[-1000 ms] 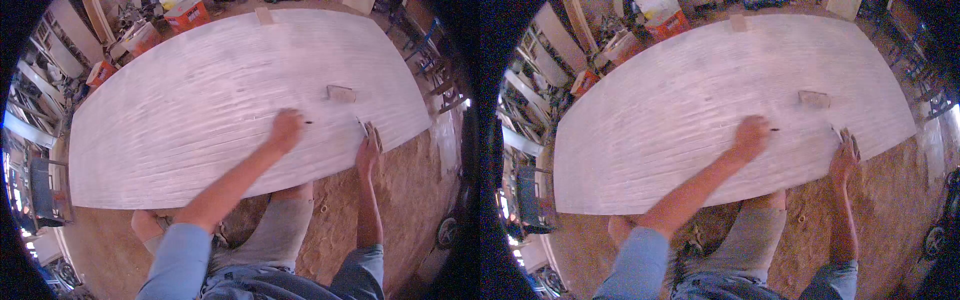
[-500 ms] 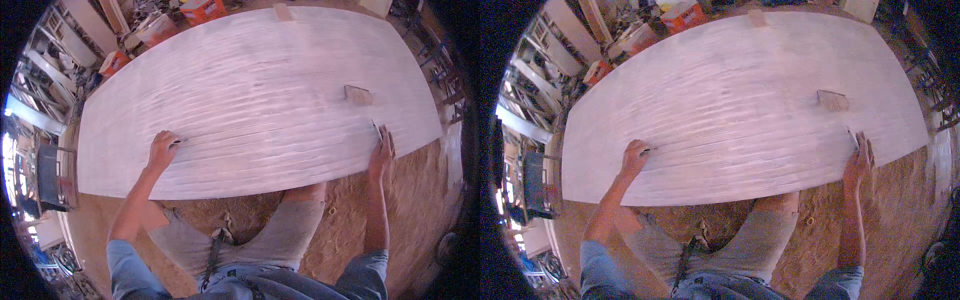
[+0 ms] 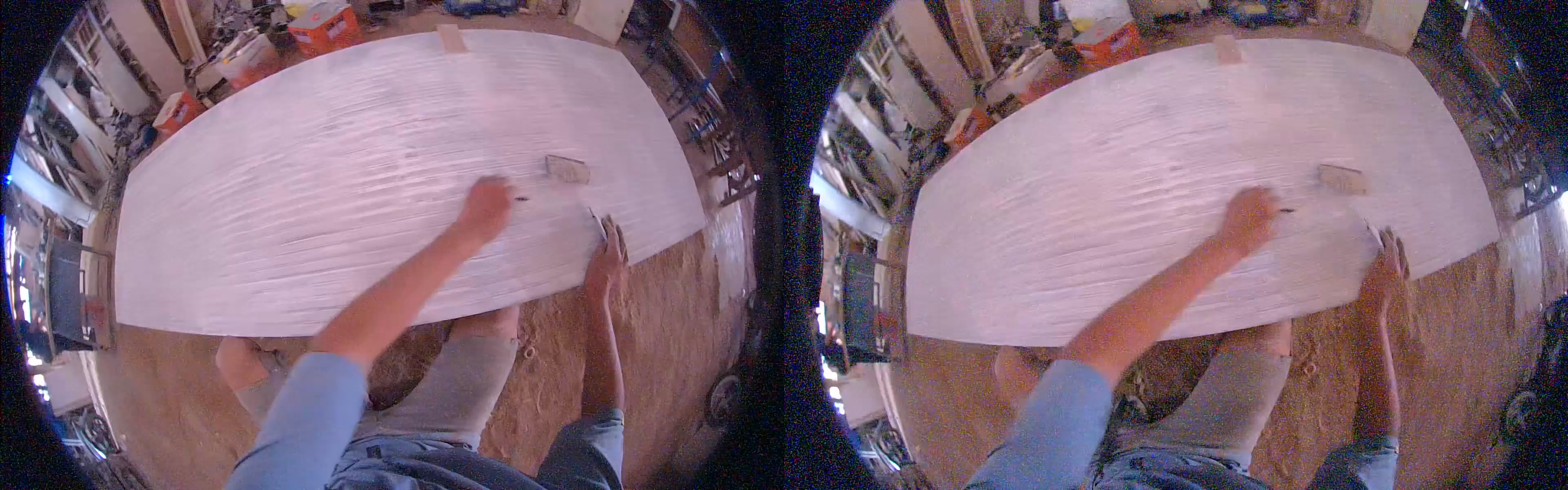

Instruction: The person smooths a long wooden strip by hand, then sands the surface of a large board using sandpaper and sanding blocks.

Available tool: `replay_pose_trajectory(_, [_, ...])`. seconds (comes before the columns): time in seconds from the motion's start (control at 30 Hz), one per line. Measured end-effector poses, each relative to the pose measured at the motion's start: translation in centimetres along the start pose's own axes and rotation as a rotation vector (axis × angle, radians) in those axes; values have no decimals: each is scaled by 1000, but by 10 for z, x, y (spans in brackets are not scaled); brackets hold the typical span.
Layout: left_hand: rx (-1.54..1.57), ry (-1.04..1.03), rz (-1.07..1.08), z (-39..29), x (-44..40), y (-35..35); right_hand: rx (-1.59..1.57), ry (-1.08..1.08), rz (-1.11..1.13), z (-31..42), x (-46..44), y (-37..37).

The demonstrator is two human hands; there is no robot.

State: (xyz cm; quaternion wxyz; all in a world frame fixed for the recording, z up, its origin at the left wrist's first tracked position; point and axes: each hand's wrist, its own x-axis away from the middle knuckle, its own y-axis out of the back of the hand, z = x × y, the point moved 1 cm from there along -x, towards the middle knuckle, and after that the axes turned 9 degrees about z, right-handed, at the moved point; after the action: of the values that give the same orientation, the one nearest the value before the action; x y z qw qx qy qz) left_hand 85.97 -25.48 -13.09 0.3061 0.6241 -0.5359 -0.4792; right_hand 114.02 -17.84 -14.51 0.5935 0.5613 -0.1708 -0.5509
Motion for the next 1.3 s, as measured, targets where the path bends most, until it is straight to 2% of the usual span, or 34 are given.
replay_pose_trajectory(0.03, [-30, 16, 36, 26, 30, 14, 9, -38, 9, -4, 1, -3])
replay_pose_trajectory(0.1, [-93, 83, 47, 89, 124, 65, -84, 25, -2, -12, 5, -6])
replay_pose_trajectory(0.13, [-24, 28, 58, 113, 173, 111, -216, 7, -8, -23, 5, -13])
replay_pose_trajectory(0.17, [-186, 99, 38, 166, 235, 123, -348, -13, -15, -25, 4, -19])
replay_pose_trajectory(0.2, [-279, 273, 85, 183, 281, 164, -368, -2, -4, -13, 4, -14])
replay_pose_trajectory(0.23, [-429, 340, 107, 227, 339, 189, -182, -4, 27, 4, 1, 3])
replay_pose_trajectory(0.27, [-384, 464, 155, 225, 364, 228, 7, -8, 53, 14, 2, 10])
replay_pose_trajectory(0.3, [-322, 531, 120, 234, 390, 248, -4, -2, 58, 12, 4, 6])
replay_pose_trajectory(0.37, [-403, 471, 191, 251, 396, 230, -73, -29, 42, -1, 3, -2])
replay_pose_trajectory(0.43, [-313, 402, 36, 200, 324, 191, -34, -3, 43, -12, 4, -5])
replay_pose_trajectory(0.47, [-274, 300, -34, 185, 289, 162, 2, 29, 36, -13, 4, -4])
replay_pose_trajectory(0.53, [-117, 107, -47, 148, 218, 116, 7, 4, 68, -3, 1, 1])
replay_pose_trajectory(0.57, [-188, 84, -92, 131, 188, 90, 9, -35, 101, 2, 2, 3])
replay_pose_trajectory(0.63, [-105, 115, -25, 93, 136, 64, -15, -35, 78, -25, 8, -15])
replay_pose_trajectory(0.7, [-144, 172, 35, 67, 115, 65, -49, -28, 55, -45, 5, -19])
replay_pose_trajectory(0.8, [-245, 148, -46, 103, 170, 76, -62, 41, 44, -32, 2, -15])
replay_pose_trajectory(0.83, [-119, 93, -148, 138, 211, 90, -65, 48, 47, -37, 0, -22])
replay_pose_trajectory(0.87, [-192, 191, -71, 174, 255, 108, -319, 62, 10, -64, -2, -37])
replay_pose_trajectory(0.9, [-260, 137, -68, 200, 304, 146, -446, 64, -8, -67, -1, -40])
replay_pose_trajectory(0.93, [-305, 295, -107, 228, 354, 172, -572, 69, -28, -70, -1, -43])
replay_pose_trajectory(0.97, [-457, 381, -117, 254, 401, 198, -284, 137, -60, -58, -1, -34])
replay_pose_trajectory(1.0, [-414, 483, -78, 254, 426, 233, 4, 203, -89, -54, 2, -32])
replay_pose_trajectory(1.03, [-354, 597, 12, 280, 455, 252, 4, 200, -88, -52, 4, -32])
replay_pose_trajectory(1.07, [-422, 725, 24, 274, 459, 266, 21, 136, -72, -53, 2, -33])
replay_pose_trajectory(1.1, [-422, 727, 20, 272, 454, 259, 38, 74, -59, -54, 0, -33])
replay_pose_trajectory(1.17, [-428, 449, -150, 255, 418, 228, 66, 52, -34, -50, -3, -32])
replay_pose_trajectory(1.2, [-385, 416, -130, 235, 385, 210, 97, 29, 0, -48, -2, -29])
replay_pose_trajectory(1.23, [-273, 304, -197, 212, 351, 190, 103, 38, 4, -51, 0, -27])
replay_pose_trajectory(1.27, [-286, 179, -212, 203, 322, 164, 78, 10, 27, -55, -3, -29])
replay_pose_trajectory(1.3, [-206, 256, -187, 175, 285, 149, 53, -17, 48, -57, -6, -31])
